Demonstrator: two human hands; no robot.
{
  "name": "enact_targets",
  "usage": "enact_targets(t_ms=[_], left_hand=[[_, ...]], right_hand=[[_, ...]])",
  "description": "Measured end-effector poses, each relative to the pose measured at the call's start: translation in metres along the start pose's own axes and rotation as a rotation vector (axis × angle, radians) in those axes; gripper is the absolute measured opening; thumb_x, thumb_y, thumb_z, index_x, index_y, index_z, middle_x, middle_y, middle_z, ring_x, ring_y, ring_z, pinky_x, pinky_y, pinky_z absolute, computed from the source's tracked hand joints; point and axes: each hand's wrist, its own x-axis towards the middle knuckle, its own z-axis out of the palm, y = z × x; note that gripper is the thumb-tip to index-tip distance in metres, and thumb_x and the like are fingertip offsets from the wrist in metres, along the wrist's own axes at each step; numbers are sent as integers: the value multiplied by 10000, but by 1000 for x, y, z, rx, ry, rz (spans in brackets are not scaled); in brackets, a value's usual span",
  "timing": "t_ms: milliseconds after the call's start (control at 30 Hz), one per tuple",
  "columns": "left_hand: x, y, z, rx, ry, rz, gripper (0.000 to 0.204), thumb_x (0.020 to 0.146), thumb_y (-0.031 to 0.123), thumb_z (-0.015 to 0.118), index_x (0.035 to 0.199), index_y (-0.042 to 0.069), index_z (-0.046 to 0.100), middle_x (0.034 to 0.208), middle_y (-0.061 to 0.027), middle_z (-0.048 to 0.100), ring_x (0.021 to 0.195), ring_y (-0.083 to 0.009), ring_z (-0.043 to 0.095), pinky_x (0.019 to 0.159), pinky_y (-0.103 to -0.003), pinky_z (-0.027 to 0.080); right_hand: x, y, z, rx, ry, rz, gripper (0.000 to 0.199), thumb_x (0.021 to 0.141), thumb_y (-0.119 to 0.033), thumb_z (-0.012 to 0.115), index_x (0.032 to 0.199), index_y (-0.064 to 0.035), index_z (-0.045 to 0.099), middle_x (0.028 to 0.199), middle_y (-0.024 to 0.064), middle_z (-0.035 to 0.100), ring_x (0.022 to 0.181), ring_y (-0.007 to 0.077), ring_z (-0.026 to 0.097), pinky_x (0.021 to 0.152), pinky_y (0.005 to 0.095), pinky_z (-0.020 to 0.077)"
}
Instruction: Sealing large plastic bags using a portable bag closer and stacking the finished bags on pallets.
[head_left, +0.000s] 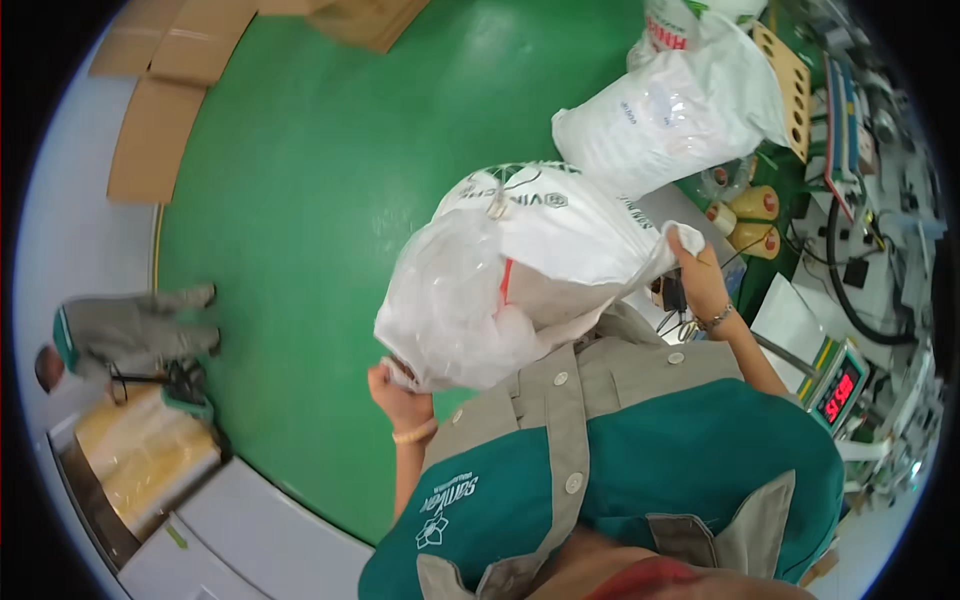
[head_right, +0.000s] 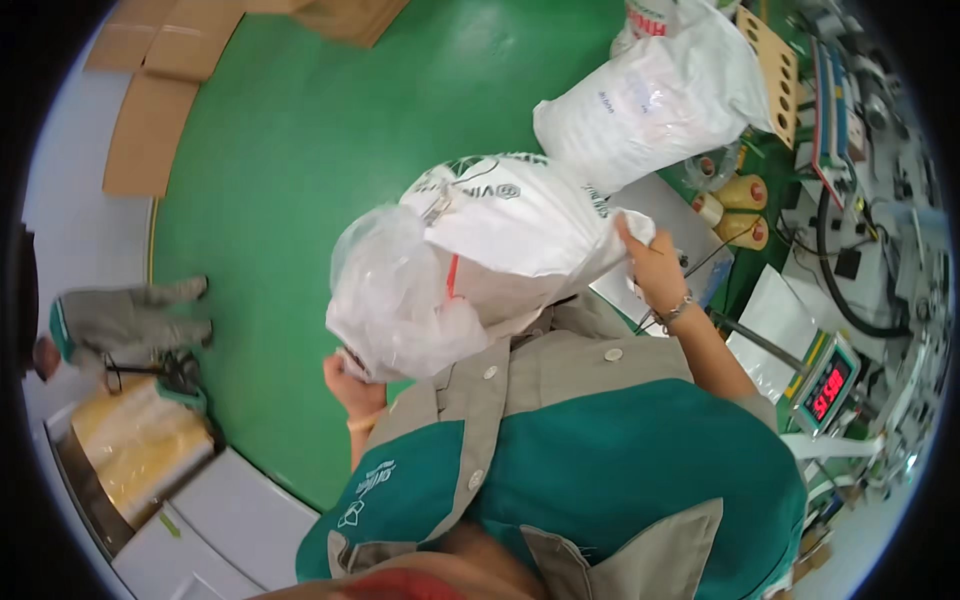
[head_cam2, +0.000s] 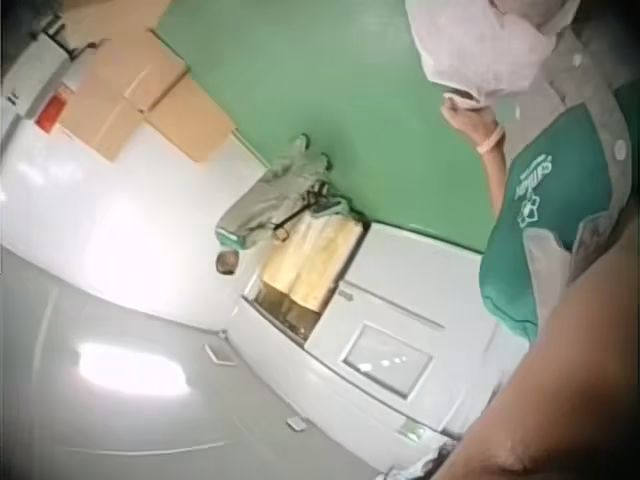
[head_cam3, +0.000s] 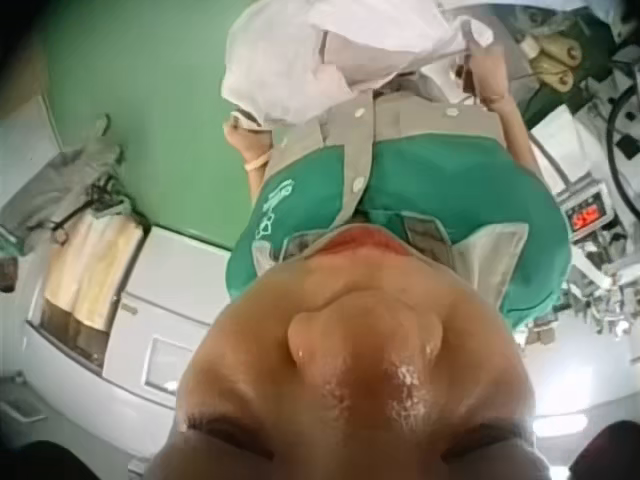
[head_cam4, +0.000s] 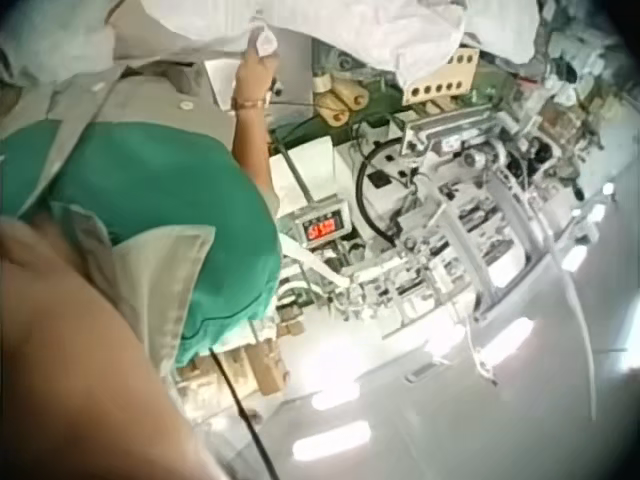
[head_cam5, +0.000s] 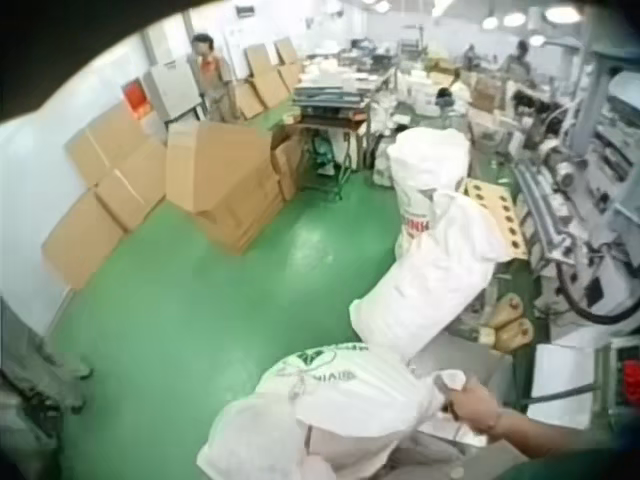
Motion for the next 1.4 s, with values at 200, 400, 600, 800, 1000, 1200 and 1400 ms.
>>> enact_targets(t_ms=[200,400,600,800,1000,1200,1400], left_hand=[[75,-42,-68,-28,-210,20,258,820,198,407,974,13,499,991,-94,542,924,-225,510,853,-338,372],[48,-35,-66,168,-166,125,223,808,177,446,925,-5,500,896,-97,545,822,-186,516,772,-328,399],[39,-3,-27,1393,-296,298,366,757,276,518,1042,47,505,845,-104,588,696,-212,556,641,-348,441],[64,-10,-9,1645,-320,668,191,774,218,474,757,39,541,644,-181,539,617,-362,522,513,-425,393],[31,-39,-14,1492,-583,765,61,732,92,521,759,38,530,601,-178,508,561,-359,505,467,-398,378],[-10,-27,-13,1386,-785,664,54,722,69,532,739,22,513,582,-172,476,517,-339,484,448,-373,357],[-7,-7,-20,1453,-779,590,48,718,50,530,739,7,533,552,-159,465,462,-292,468,423,-327,345]], right_hand=[[58,111,-11,-183,165,101,613,733,-508,555,969,57,525,880,84,557,762,144,502,630,252,408],[38,85,-17,-21,-45,103,515,768,-393,561,1050,34,501,976,120,541,886,179,508,754,271,408],[-13,6,69,-656,-608,-861,500,654,-99,608,1132,-93,462,1200,136,421,1125,288,377,922,383,311],[-23,39,182,-1083,-863,-1005,579,688,-138,575,1232,-166,380,1345,122,213,1182,327,296,954,433,282],[52,221,245,-906,-929,-679,560,757,-243,530,1269,-144,328,1358,100,203,1250,303,187,990,458,223],[58,216,269,-924,-938,-332,515,757,-236,512,1240,-133,366,1331,86,266,1222,276,252,982,434,245],[19,136,271,-1175,-1105,85,475,758,-229,494,1211,-123,403,1303,71,329,1194,250,317,974,410,267]])
